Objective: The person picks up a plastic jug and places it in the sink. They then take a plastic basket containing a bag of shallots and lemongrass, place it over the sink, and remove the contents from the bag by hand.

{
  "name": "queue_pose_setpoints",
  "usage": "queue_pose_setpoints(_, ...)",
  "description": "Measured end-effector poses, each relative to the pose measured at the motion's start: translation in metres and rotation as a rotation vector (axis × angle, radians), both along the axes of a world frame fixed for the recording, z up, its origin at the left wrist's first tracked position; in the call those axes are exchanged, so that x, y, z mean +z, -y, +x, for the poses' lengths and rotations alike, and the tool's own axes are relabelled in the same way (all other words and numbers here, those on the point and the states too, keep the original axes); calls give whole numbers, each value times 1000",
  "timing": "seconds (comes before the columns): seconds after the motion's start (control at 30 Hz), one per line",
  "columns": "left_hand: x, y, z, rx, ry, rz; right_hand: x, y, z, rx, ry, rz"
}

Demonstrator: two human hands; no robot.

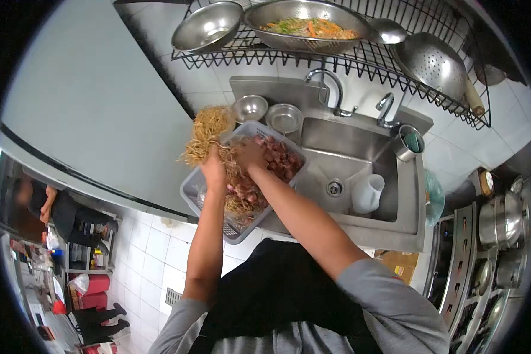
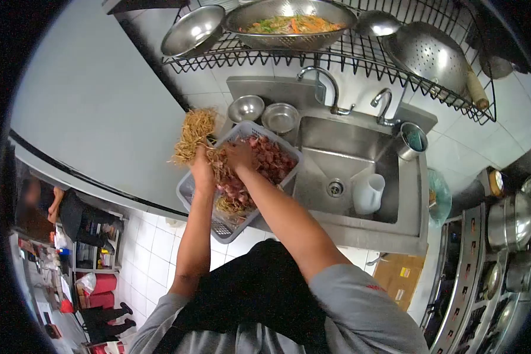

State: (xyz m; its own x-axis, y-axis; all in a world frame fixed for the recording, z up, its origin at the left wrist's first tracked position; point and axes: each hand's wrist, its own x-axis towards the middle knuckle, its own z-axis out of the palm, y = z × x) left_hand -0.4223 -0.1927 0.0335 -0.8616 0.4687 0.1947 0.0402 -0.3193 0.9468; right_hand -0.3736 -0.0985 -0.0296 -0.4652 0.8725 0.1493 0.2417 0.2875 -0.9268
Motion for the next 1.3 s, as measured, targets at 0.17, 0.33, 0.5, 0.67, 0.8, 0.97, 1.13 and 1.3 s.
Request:
queue_pose_setpoints(0.17, 18, 10, 5, 41, -72, 21, 5, -4, -25, 102, 193, 77)
queue_pose_setpoints(0.33, 36, 34, 26, 137, -293, -75, 7, -35, -8, 98, 307, 326)
queue_pose_setpoints(0.5, 38, 38, 22, 18, 153, 183, 39, -41, 22, 176, 287, -34)
queue_pose_setpoints(0.67, 57, 37, 27, 40, 185, 245, 62, 2, 59, 276, -120, -98)
queue_pose_setpoints(0.8, 56, 26, 30, -22, 273, 240, 61, 22, 52, 380, -353, 24)
queue_pose_setpoints(0.97, 39, 18, 26, -68, 284, 239, 60, 21, 47, 339, -201, 117)
queue_pose_setpoints(1.13, 29, 14, 37, 93, 33, 111, -13, -10, 2, 142, 180, 289)
queue_pose_setpoints(1.3, 22, 24, 31, 143, -66, 79, -21, -55, 7, 3, 263, 179)
